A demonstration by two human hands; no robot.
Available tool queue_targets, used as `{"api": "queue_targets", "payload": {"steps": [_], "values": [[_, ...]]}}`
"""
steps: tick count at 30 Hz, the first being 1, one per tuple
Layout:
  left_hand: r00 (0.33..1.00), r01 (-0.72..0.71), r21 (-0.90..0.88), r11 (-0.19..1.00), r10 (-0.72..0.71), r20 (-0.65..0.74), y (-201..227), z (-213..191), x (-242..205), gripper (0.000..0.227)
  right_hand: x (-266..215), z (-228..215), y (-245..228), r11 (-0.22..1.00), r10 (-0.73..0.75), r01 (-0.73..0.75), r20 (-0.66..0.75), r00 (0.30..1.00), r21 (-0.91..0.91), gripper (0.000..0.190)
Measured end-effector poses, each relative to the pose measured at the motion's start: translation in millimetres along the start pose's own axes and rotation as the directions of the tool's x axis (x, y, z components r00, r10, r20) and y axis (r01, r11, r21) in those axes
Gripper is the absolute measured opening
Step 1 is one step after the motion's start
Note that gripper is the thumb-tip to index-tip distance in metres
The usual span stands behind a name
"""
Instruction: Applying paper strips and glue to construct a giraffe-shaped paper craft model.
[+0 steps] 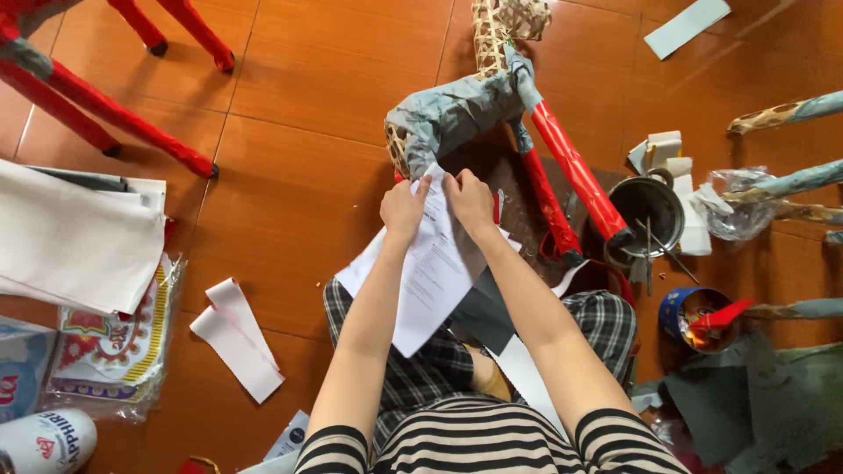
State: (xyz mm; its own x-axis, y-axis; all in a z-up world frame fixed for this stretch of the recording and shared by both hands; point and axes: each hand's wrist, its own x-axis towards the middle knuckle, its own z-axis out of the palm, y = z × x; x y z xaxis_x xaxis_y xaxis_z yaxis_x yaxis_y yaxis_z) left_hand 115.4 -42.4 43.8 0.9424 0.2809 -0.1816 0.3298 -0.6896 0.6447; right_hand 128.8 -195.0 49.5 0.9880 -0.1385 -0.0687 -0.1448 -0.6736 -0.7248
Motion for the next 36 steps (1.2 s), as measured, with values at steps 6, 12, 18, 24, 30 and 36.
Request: {"api": "queue_targets", "payload": {"steps": [6,12,18,24,30,36], "values": [[0.991,0.085,0.082,0.993,-0.093,0.095,-9,20,19,0.088,12,18,12,0.977,0.211,-0.214,0.11,0.971,0.019,0.051],[0.995,0.076,0.117,0.99,-0.084,0.06,-2,17,22,0.091,-11,6,-2,0.952,-0.298,0.267,-0.255,0.92,-0.149,0.028],[0.997,0.065,0.084,0.994,-0.068,0.039,-11,32,34,0.094,-49,1,-27,0.997,0.006,0.02,0.313,0.95,-0.079,0.067],[0.998,0.026,-0.014,1.0,-0.026,-0.051,-20,41,30,0.087,-51,24,-2,0.873,-0.008,-0.177,0.376,0.927,0.455,0.074],[0.997,0.004,-0.234,0.972,-0.022,-0.078,-34,52,27,0.071,-51,48,11,0.668,-0.101,-0.134,0.267,0.958,0.732,0.069],[0.867,-0.364,-0.278,0.889,0.215,-0.449,2,31,-61,0.059,-36,93,63,0.756,-0.008,-0.145,0.23,0.973,0.638,0.051]]}}
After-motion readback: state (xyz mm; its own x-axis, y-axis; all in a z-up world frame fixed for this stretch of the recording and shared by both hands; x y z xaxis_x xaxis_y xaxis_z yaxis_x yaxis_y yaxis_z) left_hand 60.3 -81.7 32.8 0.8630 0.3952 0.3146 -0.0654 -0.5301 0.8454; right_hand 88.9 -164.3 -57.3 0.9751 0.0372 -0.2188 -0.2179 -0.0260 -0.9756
